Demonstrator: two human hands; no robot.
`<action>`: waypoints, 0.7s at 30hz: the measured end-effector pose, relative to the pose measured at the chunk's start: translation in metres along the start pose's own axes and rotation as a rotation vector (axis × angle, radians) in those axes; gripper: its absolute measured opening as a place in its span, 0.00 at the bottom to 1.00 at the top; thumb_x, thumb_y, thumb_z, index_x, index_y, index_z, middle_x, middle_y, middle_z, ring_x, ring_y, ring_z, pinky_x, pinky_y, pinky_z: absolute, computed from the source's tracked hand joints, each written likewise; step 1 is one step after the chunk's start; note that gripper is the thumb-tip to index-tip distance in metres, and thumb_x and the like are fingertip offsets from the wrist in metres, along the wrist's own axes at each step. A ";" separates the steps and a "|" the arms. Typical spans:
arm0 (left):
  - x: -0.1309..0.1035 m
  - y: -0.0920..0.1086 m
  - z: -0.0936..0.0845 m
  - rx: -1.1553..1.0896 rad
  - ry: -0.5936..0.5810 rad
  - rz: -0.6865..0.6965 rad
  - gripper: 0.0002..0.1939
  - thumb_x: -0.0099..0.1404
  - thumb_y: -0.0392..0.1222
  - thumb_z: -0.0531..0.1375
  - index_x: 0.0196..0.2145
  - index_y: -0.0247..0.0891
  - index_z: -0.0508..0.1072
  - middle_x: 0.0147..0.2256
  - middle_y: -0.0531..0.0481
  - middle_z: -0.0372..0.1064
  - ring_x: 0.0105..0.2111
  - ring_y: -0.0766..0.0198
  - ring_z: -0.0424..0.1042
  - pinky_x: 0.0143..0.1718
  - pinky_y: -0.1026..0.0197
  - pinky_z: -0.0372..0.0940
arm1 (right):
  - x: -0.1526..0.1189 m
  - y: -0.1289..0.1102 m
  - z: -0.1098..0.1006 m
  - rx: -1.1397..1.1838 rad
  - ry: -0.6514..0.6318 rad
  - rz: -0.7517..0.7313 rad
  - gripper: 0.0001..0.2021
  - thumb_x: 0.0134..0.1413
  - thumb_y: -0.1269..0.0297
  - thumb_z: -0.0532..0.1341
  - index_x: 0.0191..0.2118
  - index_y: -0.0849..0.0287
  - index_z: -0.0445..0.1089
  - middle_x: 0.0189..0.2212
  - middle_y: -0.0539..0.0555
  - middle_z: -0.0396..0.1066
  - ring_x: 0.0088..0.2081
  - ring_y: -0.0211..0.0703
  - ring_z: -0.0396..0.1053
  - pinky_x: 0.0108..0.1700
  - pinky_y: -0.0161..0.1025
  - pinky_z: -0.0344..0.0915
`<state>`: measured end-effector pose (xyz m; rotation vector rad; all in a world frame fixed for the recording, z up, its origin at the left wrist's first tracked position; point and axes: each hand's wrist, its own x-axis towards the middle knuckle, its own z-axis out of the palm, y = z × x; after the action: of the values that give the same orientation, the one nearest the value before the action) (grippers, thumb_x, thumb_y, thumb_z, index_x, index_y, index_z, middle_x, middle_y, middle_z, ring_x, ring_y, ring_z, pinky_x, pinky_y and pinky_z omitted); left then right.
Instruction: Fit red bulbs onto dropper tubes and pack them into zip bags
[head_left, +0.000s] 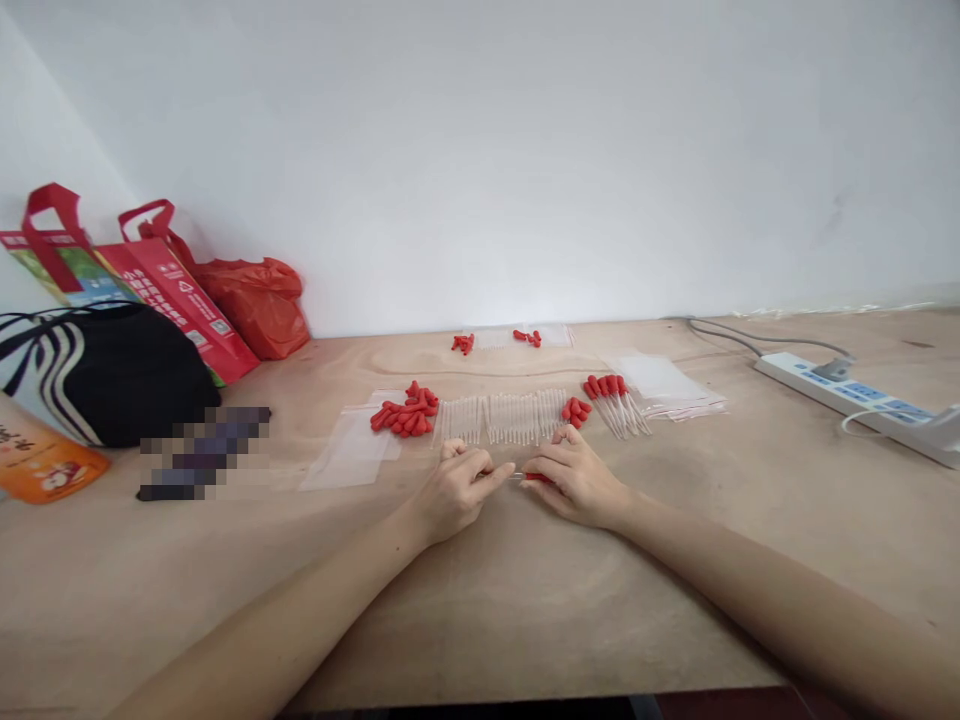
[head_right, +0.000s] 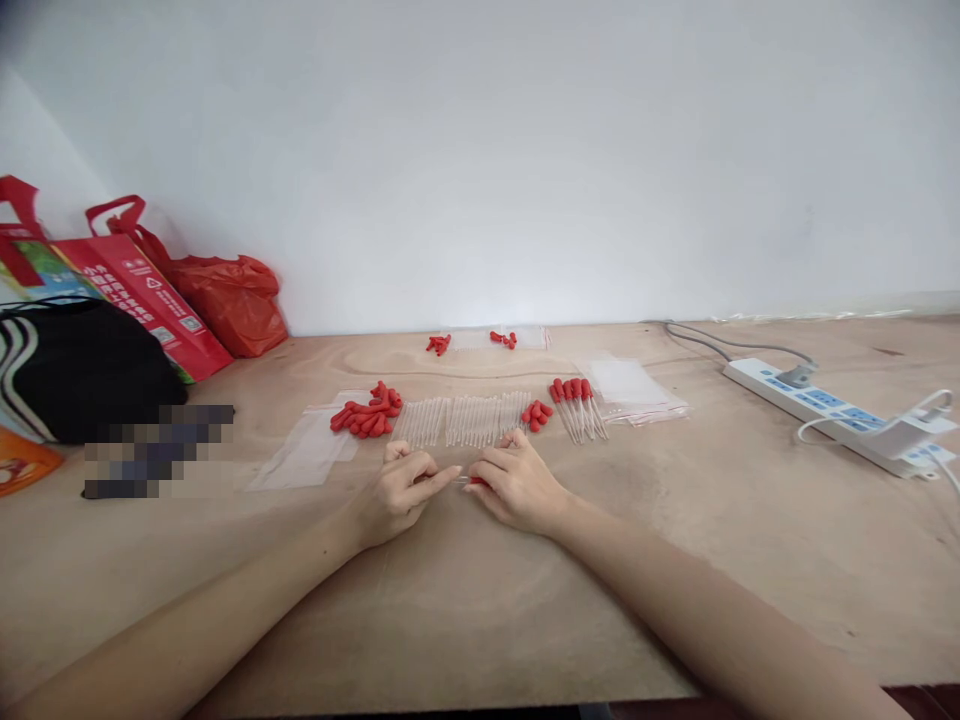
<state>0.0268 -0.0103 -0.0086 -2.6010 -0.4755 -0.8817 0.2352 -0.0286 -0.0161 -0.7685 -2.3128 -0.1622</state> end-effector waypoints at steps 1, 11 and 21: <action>0.000 0.000 0.000 -0.002 -0.001 -0.005 0.17 0.61 0.26 0.46 0.42 0.37 0.68 0.22 0.55 0.58 0.23 0.70 0.59 0.32 0.61 0.49 | 0.000 0.000 0.001 0.000 0.001 0.008 0.08 0.56 0.65 0.51 0.32 0.60 0.65 0.25 0.52 0.69 0.27 0.37 0.62 0.37 0.41 0.53; 0.000 0.000 0.002 -0.040 0.013 -0.051 0.15 0.62 0.28 0.47 0.41 0.38 0.69 0.22 0.54 0.60 0.23 0.70 0.60 0.32 0.60 0.50 | 0.005 0.000 0.003 0.067 -0.004 0.077 0.08 0.55 0.63 0.53 0.31 0.60 0.66 0.26 0.53 0.70 0.27 0.37 0.63 0.35 0.40 0.51; 0.006 -0.002 -0.001 -0.157 0.115 -0.223 0.06 0.63 0.36 0.53 0.37 0.37 0.69 0.27 0.52 0.71 0.25 0.70 0.68 0.37 0.59 0.53 | 0.004 0.003 -0.004 0.571 0.165 0.453 0.11 0.49 0.58 0.59 0.37 0.58 0.63 0.30 0.53 0.69 0.33 0.40 0.67 0.37 0.40 0.63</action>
<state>0.0297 -0.0081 -0.0036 -2.6530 -0.6996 -1.1784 0.2365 -0.0249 -0.0107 -0.9039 -1.8301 0.5892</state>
